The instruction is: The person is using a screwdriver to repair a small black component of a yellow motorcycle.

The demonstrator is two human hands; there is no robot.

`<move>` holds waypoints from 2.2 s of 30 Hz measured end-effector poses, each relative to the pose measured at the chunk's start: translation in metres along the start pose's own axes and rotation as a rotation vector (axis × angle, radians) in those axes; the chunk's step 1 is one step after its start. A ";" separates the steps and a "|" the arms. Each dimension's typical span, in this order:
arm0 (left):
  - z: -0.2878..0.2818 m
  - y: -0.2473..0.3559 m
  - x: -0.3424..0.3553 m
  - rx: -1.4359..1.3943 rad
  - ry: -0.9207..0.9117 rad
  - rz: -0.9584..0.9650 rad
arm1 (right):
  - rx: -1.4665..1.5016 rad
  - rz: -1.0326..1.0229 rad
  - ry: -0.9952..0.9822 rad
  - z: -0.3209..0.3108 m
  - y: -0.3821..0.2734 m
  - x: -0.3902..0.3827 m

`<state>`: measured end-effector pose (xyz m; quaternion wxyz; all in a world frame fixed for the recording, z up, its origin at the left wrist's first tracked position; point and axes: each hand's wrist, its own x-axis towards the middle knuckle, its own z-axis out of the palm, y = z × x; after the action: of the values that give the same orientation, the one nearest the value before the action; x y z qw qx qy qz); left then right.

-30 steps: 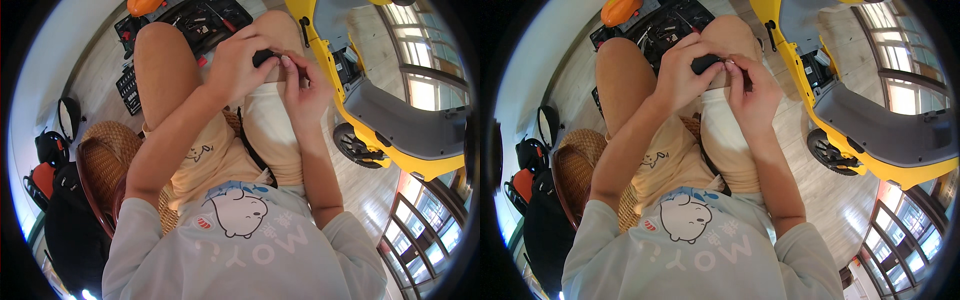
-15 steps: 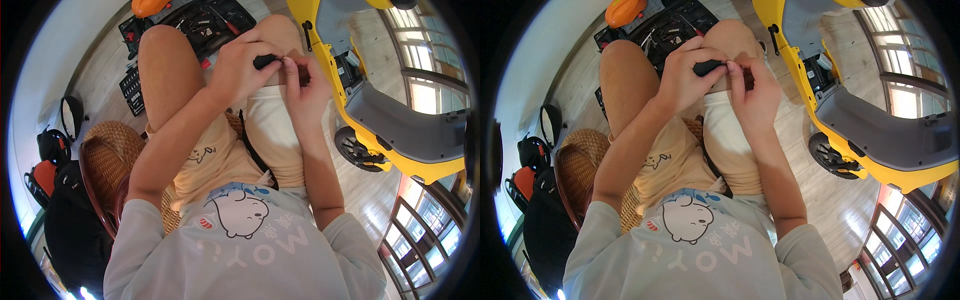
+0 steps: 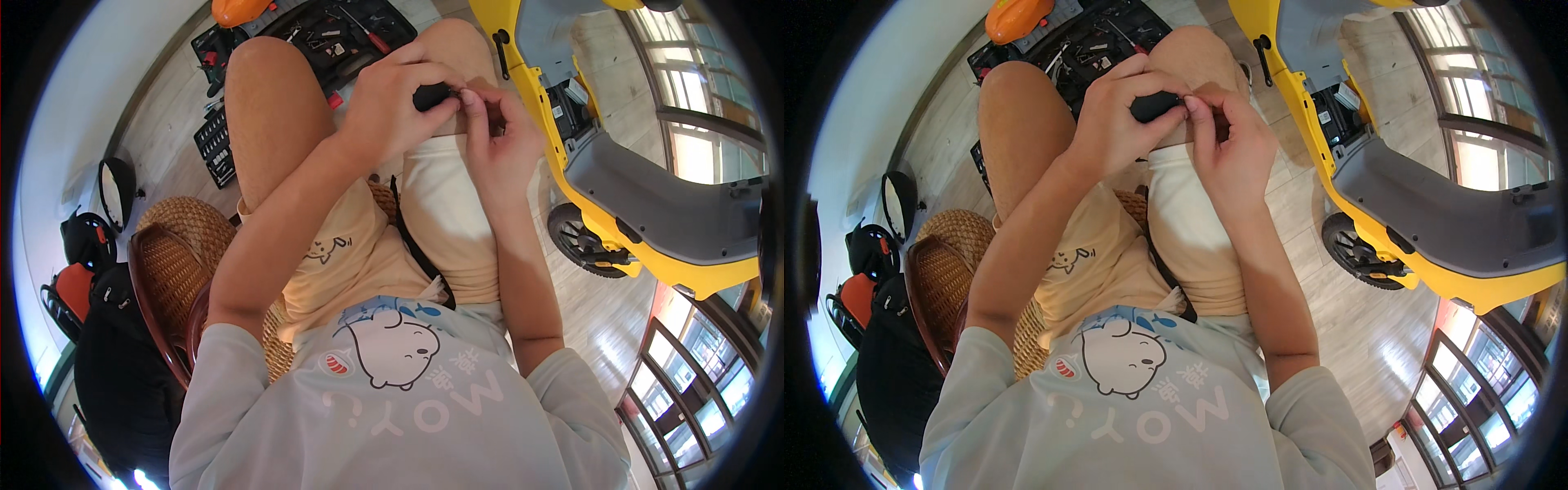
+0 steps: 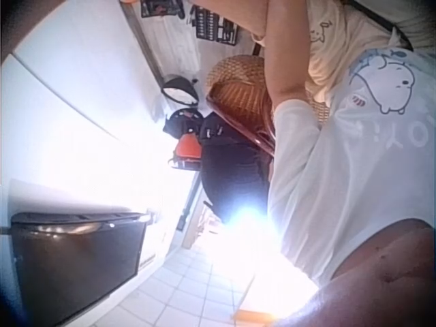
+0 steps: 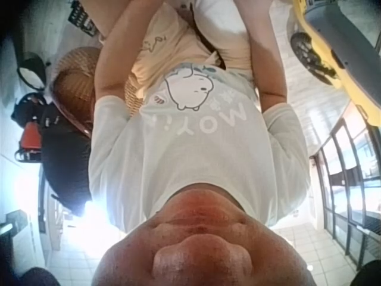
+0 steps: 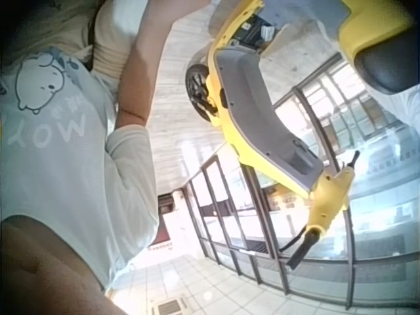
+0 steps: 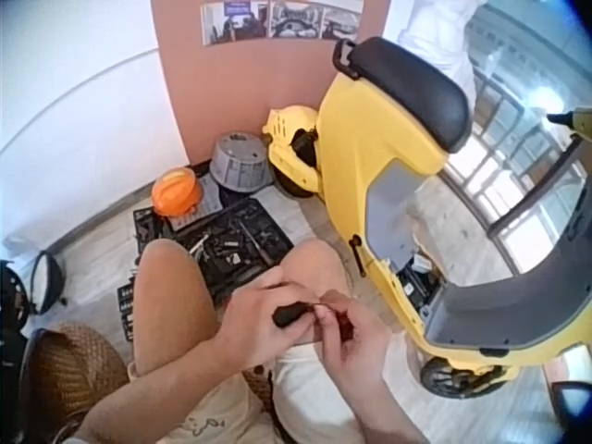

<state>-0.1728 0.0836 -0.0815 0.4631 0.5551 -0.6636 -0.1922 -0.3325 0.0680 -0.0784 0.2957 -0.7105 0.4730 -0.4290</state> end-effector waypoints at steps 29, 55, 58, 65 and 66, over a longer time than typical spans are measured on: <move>0.002 -0.004 -0.004 0.034 -0.052 0.062 | -0.180 -0.011 -0.075 0.000 -0.004 0.000; 0.021 0.016 0.002 -0.027 0.042 -0.073 | -0.208 0.037 -0.145 -0.023 -0.008 0.018; 0.021 0.015 0.003 0.019 0.004 -0.065 | -0.243 0.096 -0.178 -0.026 -0.013 0.021; 0.018 0.015 0.005 -0.006 0.019 -0.069 | -0.206 0.232 -0.255 -0.028 -0.015 0.025; 0.017 0.015 0.004 -0.016 0.005 -0.080 | -0.182 0.274 -0.259 -0.029 -0.015 0.026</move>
<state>-0.1952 0.0795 -0.0772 0.4612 0.5777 -0.6383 -0.2146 -0.3469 0.0495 -0.0441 0.3443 -0.7126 0.5598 -0.2454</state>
